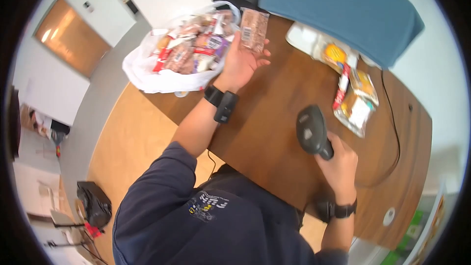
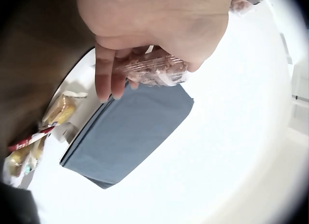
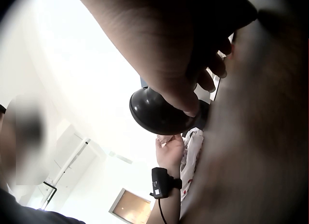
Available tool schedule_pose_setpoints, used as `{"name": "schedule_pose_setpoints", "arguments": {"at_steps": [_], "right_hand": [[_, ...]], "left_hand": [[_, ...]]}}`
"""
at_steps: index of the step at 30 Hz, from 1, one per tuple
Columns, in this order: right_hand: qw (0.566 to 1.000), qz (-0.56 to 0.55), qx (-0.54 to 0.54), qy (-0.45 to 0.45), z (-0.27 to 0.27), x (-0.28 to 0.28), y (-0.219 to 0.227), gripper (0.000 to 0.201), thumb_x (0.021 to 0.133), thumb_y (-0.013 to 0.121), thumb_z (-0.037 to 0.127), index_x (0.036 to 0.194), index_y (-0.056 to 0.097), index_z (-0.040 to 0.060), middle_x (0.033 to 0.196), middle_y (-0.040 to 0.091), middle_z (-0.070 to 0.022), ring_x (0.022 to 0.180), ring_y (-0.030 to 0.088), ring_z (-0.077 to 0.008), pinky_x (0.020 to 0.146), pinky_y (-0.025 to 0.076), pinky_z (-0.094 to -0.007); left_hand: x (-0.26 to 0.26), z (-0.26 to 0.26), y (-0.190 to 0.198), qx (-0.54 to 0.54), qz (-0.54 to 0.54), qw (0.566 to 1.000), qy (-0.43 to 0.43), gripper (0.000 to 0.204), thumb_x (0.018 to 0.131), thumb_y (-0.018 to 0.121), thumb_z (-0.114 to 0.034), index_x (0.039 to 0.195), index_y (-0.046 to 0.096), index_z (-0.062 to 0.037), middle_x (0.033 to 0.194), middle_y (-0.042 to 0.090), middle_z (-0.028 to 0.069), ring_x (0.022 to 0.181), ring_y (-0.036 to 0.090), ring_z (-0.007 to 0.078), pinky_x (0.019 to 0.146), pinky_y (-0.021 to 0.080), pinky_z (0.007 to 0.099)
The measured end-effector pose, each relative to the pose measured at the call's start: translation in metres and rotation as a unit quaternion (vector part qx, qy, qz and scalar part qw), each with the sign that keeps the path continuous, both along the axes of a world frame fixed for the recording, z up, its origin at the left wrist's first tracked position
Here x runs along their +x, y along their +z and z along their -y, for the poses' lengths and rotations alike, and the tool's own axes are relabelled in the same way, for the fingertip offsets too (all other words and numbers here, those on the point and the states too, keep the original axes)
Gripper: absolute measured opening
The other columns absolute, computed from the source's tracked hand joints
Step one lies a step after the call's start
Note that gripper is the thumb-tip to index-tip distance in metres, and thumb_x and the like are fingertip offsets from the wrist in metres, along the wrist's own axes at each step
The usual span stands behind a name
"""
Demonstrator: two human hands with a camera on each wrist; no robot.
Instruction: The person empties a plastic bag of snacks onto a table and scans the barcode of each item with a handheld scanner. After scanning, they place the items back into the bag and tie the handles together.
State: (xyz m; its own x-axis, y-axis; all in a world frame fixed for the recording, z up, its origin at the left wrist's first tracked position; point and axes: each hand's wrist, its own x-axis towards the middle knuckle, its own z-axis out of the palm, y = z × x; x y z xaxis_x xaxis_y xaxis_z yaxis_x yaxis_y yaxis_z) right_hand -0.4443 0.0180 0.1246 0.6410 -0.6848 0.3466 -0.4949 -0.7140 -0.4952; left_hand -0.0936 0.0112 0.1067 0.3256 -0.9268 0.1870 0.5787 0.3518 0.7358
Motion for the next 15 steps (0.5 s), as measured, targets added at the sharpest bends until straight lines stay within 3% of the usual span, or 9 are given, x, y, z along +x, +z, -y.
{"name": "schedule_pose_setpoints", "arguments": {"at_steps": [6, 8, 10, 12, 13, 15], "right_hand": [[1.000, -0.002, 0.012, -0.018, -0.002, 0.000, -0.002, 0.043, 0.067, 0.080, 0.011, 0.107, 0.066, 0.0060, 0.090, 0.069, -0.0187, 0.083, 0.067, -0.0358, 0.074, 0.054, -0.0399], [1.000, -0.002, 0.006, -0.014, -0.002, 0.000, -0.002, 0.043, 0.067, 0.080, 0.012, 0.107, 0.066, 0.0059, 0.090, 0.069, -0.0185, 0.083, 0.067, -0.0360, 0.074, 0.054, -0.0399], [1.000, -0.012, -0.002, -0.006, -0.005, 0.002, -0.001, 0.042, 0.066, 0.081, 0.012, 0.105, 0.066, 0.0065, 0.091, 0.069, -0.0163, 0.082, 0.067, -0.0357, 0.073, 0.053, -0.0402], [1.000, -0.019, -0.002, -0.001, -0.006, 0.003, 0.004, 0.042, 0.066, 0.081, 0.012, 0.105, 0.066, 0.0070, 0.091, 0.070, -0.0150, 0.082, 0.066, -0.0350, 0.072, 0.053, -0.0402], [0.999, -0.030, -0.008, 0.009, -0.007, 0.003, 0.004, 0.042, 0.065, 0.081, 0.012, 0.105, 0.066, 0.0075, 0.091, 0.070, -0.0137, 0.081, 0.066, -0.0343, 0.071, 0.053, -0.0403], [0.999, -0.033, -0.008, 0.008, -0.008, 0.003, 0.004, 0.043, 0.065, 0.081, 0.012, 0.105, 0.066, 0.0080, 0.091, 0.070, -0.0128, 0.082, 0.066, -0.0334, 0.070, 0.053, -0.0401]], "left_hand": [[0.038, -0.028, 0.028, -0.059, -0.014, 0.990, 0.131, 0.058, 0.099, 0.040, -0.056, 0.128, 0.051, -0.0073, 0.109, 0.063, 0.0121, 0.082, 0.063, 0.0230, 0.070, 0.055, 0.0411], [0.057, -0.040, 0.046, 0.026, 0.093, 0.942, 0.321, 0.057, 0.097, 0.050, -0.053, 0.128, 0.051, -0.0058, 0.106, 0.063, 0.0122, 0.080, 0.061, 0.0216, 0.069, 0.054, 0.0389], [0.079, -0.054, 0.066, 0.102, 0.253, 0.833, 0.482, 0.057, 0.096, 0.057, -0.047, 0.131, 0.048, -0.0037, 0.105, 0.062, 0.0115, 0.081, 0.059, 0.0206, 0.071, 0.052, 0.0352], [0.124, -0.064, 0.070, 0.082, 0.474, 0.621, 0.619, 0.058, 0.095, 0.059, -0.043, 0.133, 0.048, -0.0012, 0.105, 0.062, 0.0134, 0.084, 0.060, 0.0238, 0.076, 0.050, 0.0348], [0.137, -0.072, 0.075, 0.080, 0.479, 0.624, 0.612, 0.058, 0.095, 0.059, -0.043, 0.133, 0.048, -0.0012, 0.105, 0.062, 0.0134, 0.084, 0.060, 0.0238, 0.076, 0.050, 0.0348], [0.156, -0.084, 0.083, 0.162, 0.650, 0.340, 0.660, 0.061, 0.090, 0.063, -0.045, 0.130, 0.054, -0.0007, 0.106, 0.065, 0.0188, 0.093, 0.062, 0.0301, 0.084, 0.048, 0.0388]]}}
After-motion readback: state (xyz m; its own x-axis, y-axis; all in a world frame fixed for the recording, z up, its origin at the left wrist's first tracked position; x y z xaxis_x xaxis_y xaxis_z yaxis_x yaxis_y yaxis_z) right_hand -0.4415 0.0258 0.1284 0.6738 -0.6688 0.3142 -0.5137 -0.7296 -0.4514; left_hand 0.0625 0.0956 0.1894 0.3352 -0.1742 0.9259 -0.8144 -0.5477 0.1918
